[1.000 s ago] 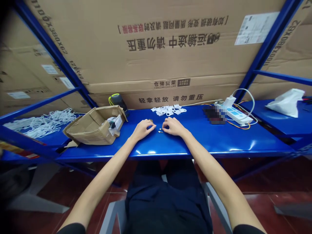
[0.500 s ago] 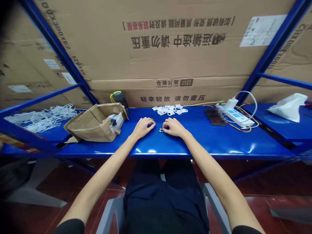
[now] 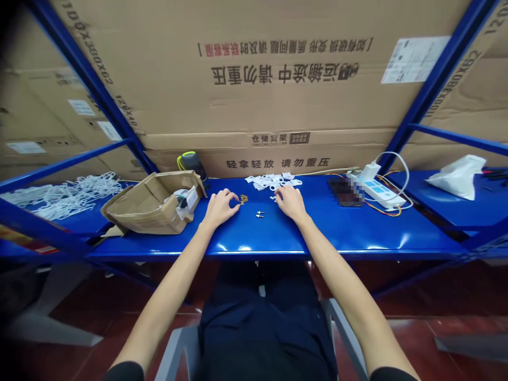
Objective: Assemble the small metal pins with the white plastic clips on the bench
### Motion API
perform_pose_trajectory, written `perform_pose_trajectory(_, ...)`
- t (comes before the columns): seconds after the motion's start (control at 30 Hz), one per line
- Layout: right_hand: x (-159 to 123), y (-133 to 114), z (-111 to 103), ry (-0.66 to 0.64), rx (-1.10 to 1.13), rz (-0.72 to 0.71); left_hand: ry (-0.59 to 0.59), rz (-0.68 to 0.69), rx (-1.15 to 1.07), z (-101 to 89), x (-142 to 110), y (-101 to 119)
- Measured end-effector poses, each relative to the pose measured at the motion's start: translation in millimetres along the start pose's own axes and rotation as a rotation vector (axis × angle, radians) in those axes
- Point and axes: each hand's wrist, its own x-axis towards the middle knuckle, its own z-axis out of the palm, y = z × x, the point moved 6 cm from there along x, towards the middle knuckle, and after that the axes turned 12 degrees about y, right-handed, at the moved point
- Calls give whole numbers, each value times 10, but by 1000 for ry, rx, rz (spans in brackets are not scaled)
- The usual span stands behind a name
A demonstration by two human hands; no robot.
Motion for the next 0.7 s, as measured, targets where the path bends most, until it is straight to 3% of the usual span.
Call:
perform_pose_trajectory(0.2,-4,-16,10,36,22,1,-31,24,-61,108,6,-167)
perform_pose_trajectory(0.33,-15,-70,38,8,56,-24,-36,48,-97,167,4,-149)
perform_pose_trajectory(0.53,-66,-407,79,-94,246,-210,-46,196,-202,122,30,207)
perform_pose_trajectory(0.7,-57,-456,80,-71,259,-225,-3,283,-242,96,100,514)
